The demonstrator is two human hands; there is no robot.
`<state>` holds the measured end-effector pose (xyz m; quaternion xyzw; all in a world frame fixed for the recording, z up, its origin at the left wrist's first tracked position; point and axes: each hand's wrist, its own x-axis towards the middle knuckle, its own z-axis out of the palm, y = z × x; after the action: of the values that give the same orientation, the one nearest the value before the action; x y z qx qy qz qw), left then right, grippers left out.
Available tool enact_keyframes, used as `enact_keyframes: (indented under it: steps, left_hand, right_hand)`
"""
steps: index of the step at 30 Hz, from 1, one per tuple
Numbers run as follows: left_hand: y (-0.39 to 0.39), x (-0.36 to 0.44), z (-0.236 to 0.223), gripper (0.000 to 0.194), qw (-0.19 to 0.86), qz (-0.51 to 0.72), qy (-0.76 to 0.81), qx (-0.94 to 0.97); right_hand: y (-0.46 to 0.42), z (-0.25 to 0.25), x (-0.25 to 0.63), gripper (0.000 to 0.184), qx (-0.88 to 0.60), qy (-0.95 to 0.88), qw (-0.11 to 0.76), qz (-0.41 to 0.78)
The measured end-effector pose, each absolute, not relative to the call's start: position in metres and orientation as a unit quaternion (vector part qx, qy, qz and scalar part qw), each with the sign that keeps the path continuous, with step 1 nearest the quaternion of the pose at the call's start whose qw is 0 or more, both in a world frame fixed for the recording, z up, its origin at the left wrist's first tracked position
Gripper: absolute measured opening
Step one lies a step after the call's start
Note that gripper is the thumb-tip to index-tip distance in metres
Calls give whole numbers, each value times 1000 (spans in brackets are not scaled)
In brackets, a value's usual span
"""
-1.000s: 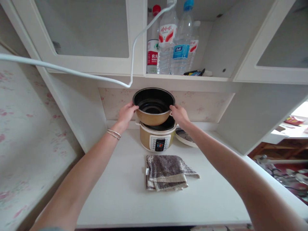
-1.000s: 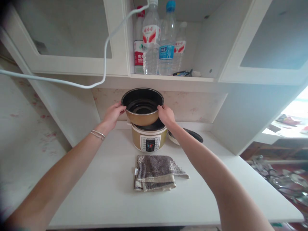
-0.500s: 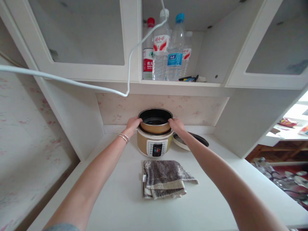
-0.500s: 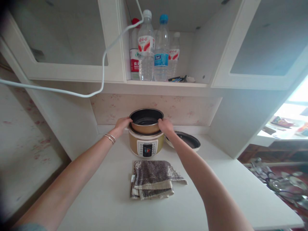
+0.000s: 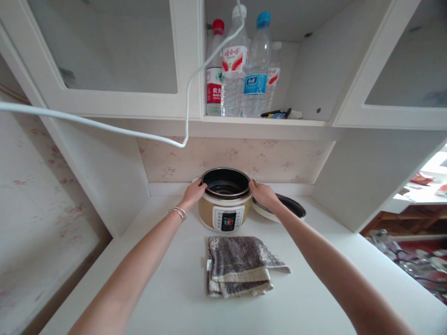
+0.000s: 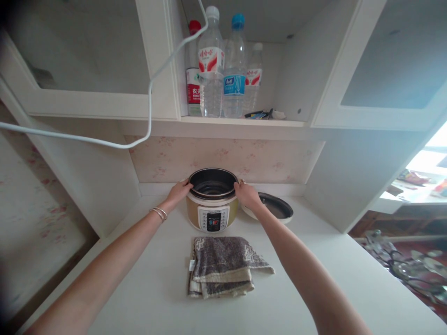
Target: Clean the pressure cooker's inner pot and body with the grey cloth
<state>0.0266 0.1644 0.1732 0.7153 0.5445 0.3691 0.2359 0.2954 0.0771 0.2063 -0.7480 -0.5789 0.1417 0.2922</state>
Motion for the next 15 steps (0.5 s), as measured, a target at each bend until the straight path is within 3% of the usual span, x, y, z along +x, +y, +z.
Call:
enact_keyframes:
  steps: [2, 4, 6, 8, 11, 13, 15]
  left_hand:
    - [162, 27, 167, 40, 219, 374, 532, 727]
    - [160, 27, 162, 44, 215, 388, 513, 735]
    - [159, 27, 157, 48, 209, 400, 507, 734]
    - [159, 26, 154, 52, 198, 408, 514, 728]
    - [159, 25, 150, 52, 185, 414, 523, 721]
    - [159, 24, 148, 49, 177, 415, 526, 721]
    - [159, 23, 146, 47, 169, 413, 525, 725]
  right_hand:
    - [61, 203, 304, 42, -711, -562, 374, 198]
    - [37, 192, 315, 41, -626, -532, 456, 342]
    - [8, 173, 327, 38, -542, -509, 436, 506]
    - [-17, 147, 342, 36, -531, -488, 351, 598]
    - [-36, 97, 368, 29, -590, -451, 267, 615]
    - [-33, 65, 385, 20, -654, -393, 314, 566]
    - [-19, 39, 400, 13, -703, -318, 425, 473]
